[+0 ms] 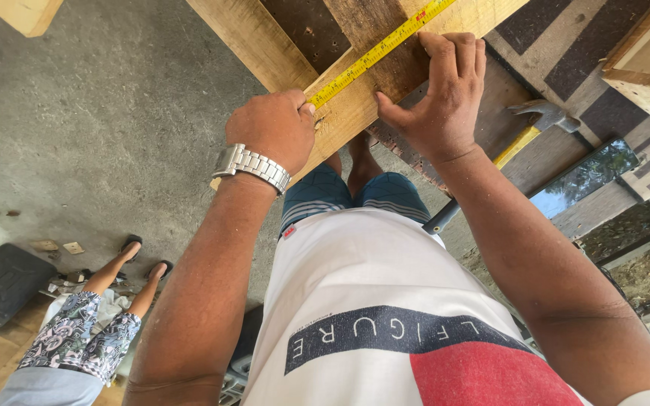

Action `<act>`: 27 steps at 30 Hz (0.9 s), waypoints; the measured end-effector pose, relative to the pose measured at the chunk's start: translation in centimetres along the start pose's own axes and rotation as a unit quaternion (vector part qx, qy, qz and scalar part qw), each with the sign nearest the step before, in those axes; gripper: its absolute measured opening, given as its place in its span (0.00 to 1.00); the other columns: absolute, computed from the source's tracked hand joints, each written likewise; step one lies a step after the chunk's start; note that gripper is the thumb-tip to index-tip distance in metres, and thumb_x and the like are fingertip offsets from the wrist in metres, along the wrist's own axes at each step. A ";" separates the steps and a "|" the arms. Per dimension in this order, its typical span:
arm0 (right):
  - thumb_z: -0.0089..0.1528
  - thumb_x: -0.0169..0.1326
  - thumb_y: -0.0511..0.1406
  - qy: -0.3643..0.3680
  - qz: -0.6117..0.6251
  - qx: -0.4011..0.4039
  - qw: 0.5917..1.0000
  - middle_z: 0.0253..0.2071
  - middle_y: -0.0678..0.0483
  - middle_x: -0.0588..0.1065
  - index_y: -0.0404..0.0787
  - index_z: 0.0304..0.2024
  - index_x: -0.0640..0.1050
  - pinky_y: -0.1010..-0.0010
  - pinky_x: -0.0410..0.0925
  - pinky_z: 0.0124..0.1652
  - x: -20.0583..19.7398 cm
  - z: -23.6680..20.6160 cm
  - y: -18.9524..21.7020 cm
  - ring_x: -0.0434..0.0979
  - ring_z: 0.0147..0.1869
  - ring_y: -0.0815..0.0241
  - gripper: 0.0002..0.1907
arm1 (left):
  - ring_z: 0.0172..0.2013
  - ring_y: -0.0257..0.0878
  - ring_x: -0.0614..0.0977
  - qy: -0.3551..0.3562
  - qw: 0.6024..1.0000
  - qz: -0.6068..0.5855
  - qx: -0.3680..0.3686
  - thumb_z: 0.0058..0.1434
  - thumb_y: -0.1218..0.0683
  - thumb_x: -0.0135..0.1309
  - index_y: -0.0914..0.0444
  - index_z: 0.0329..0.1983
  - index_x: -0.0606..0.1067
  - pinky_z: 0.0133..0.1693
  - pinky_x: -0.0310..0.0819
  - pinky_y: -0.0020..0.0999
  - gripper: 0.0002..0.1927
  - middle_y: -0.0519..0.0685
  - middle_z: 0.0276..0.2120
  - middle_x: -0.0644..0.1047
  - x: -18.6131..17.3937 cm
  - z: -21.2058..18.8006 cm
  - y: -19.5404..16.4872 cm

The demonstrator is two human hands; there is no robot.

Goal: The person carries a wooden plank across the workshop, positions it onto a pallet-like wooden frame, and measures the plank with a tape measure. They then pick up a hammer and drive nails to fasten the plank to the frame, reaching into a box of nails.

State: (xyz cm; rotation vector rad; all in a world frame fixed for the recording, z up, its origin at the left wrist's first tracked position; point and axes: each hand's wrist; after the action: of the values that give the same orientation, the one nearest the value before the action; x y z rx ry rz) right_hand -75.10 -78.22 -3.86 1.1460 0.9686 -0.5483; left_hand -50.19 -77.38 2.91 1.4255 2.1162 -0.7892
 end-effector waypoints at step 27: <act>0.55 0.74 0.42 -0.007 0.007 -0.006 1.000 0.53 0.46 0.65 0.38 0.61 0.71 0.52 0.66 0.62 0.3 -0.1 -0.6 0.66 0.62 0.46 0.37 | 0.33 0.50 0.86 0.003 1.000 -0.012 -0.006 0.69 0.44 0.48 0.55 0.45 0.80 0.34 0.81 0.47 0.15 0.53 0.32 0.83 0.1 0.1 -0.1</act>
State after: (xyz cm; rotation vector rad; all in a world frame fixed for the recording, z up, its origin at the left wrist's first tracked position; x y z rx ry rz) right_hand -75.44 -78.31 -4.42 1.1364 0.9498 -0.5384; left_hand -50.31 -77.44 2.81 1.4008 2.1418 -0.7818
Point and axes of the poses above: each hand's wrist, its own z-axis towards the middle knuckle, its own x-axis out of the palm, y = z × x
